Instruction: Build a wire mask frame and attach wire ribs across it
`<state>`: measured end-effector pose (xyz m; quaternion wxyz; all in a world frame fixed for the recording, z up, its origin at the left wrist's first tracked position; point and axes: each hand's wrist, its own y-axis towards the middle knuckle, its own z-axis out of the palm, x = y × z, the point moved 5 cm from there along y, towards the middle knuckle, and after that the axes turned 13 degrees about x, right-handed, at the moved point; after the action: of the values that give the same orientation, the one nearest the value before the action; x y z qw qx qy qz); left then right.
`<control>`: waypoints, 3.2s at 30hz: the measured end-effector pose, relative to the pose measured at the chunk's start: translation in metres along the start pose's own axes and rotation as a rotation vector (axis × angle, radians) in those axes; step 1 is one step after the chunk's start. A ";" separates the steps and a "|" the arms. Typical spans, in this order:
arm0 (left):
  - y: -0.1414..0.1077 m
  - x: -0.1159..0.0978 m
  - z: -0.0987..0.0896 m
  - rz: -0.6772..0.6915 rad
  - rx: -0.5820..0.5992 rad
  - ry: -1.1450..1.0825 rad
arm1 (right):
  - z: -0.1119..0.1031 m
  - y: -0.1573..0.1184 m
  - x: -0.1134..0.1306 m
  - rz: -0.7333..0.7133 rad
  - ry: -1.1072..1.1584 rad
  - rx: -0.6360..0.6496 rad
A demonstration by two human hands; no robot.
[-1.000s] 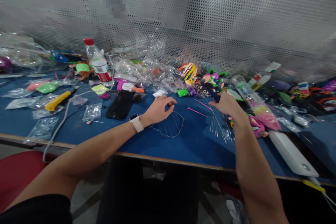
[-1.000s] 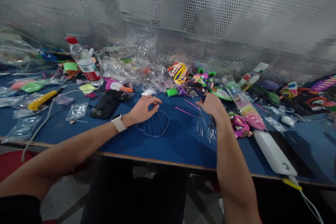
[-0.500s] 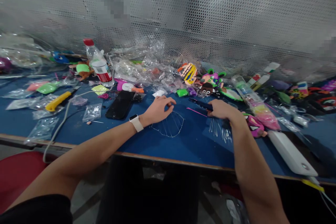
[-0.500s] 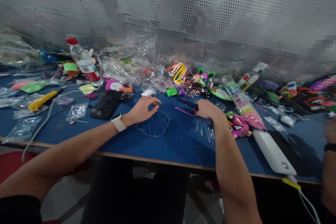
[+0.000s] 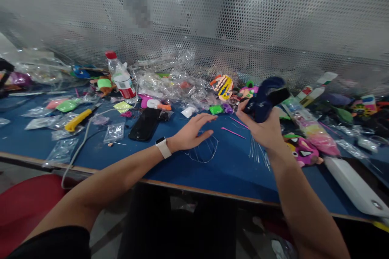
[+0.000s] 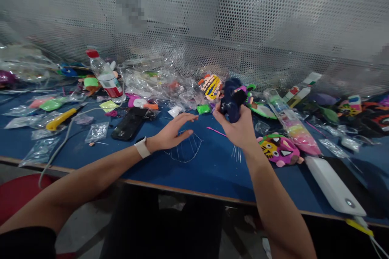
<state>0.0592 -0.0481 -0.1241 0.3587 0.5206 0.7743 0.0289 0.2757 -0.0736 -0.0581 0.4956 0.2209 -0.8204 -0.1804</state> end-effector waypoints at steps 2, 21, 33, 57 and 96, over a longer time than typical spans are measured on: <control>0.001 -0.007 0.005 0.030 0.040 -0.059 | 0.016 0.001 0.006 -0.044 0.175 -0.058; -0.009 0.034 -0.012 -0.298 -0.132 -0.154 | 0.060 0.008 -0.061 0.144 -0.313 0.072; -0.007 0.039 -0.023 -0.268 -0.038 0.151 | 0.075 0.006 -0.057 0.220 -0.383 0.308; -0.005 0.041 -0.033 -0.191 0.035 -0.744 | 0.092 0.002 -0.047 0.232 -0.465 0.511; -0.007 0.053 -0.034 -0.270 0.021 -0.872 | 0.091 0.003 -0.046 0.218 -0.374 0.522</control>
<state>0.0235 0.0037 -0.1294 0.6464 0.3821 0.6123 -0.2476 0.2128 -0.0397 -0.1307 0.2795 0.2143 -0.9345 0.0523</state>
